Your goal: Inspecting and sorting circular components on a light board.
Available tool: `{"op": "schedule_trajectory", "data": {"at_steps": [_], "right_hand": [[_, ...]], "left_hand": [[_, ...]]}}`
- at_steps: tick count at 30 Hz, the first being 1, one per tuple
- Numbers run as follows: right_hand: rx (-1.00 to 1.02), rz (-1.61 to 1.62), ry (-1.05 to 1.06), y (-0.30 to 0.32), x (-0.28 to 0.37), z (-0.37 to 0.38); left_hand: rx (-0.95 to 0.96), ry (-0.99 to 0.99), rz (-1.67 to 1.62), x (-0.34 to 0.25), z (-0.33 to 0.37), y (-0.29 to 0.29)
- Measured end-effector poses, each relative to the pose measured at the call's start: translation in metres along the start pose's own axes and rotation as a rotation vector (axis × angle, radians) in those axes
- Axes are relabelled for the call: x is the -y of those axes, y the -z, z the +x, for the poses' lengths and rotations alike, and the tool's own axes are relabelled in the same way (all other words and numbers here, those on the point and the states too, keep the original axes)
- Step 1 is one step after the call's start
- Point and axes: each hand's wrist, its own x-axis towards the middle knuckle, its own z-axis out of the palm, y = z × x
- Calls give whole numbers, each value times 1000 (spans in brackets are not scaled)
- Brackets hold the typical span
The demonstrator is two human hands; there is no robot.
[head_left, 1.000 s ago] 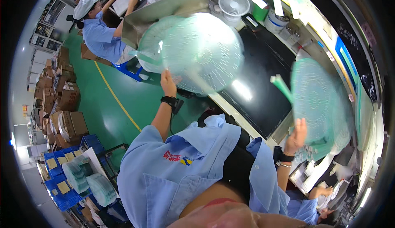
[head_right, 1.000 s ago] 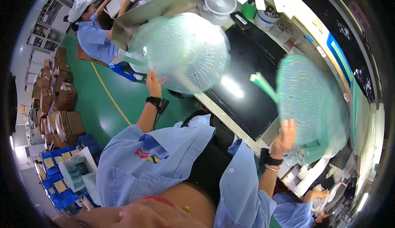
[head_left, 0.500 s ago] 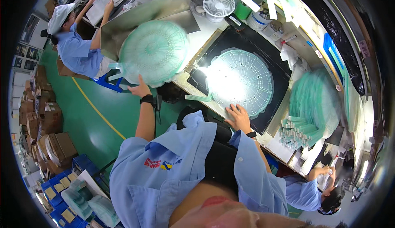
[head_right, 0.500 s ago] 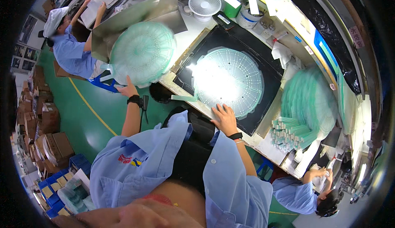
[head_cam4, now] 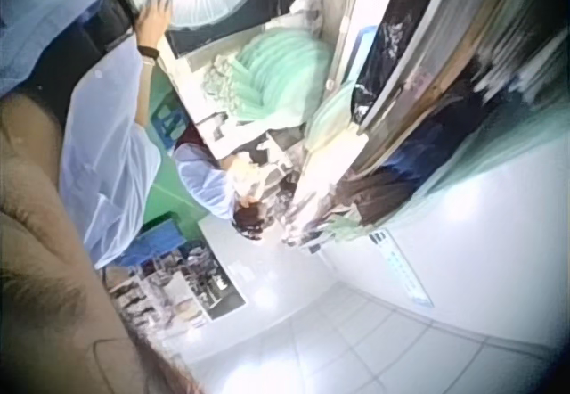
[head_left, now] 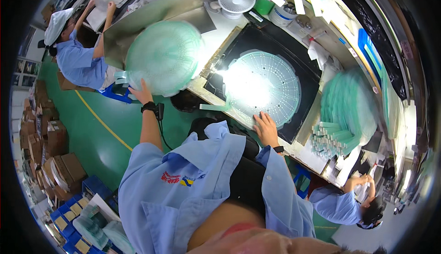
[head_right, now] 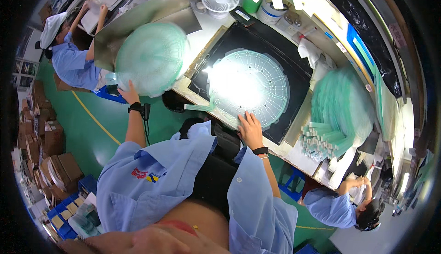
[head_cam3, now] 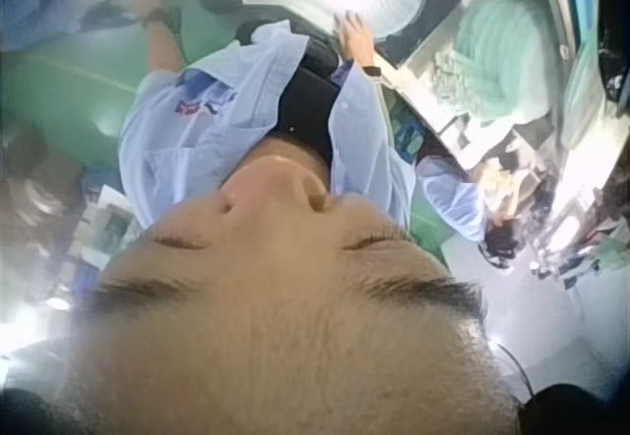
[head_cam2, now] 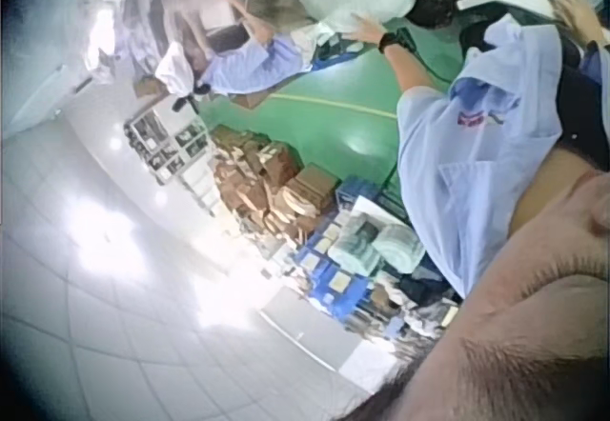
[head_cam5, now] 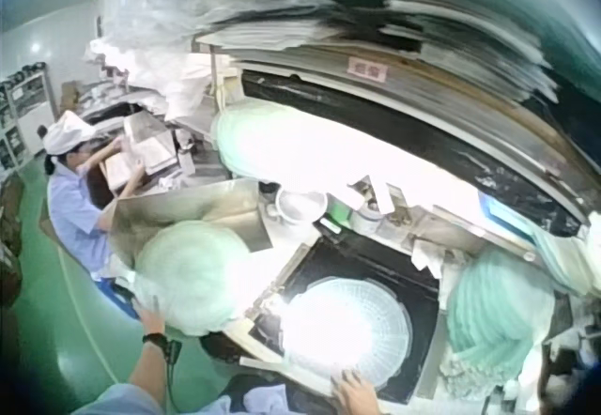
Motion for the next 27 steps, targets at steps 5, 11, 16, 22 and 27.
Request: {"op": "schedule_trajectory", "data": {"at_steps": [5, 11, 16, 22, 27], "right_hand": [[19, -107, -29, 7, -2, -13], [20, -64, 23, 14, -12, -10], [26, 18, 14, 32, -22, -15], [-152, -65, -46, 133, -70, -50], [-273, -362, -197, 276, -171, -121]], "left_hand": [[23, -88, 149, -4, -12, -8], [-189, 177, 274, -7, 8, -28], [-421, 383, 151, 41, -6, -20], [450, 648, -176, 82, -137, 26], [1422, 376, 204, 12, -261, 31]]}}
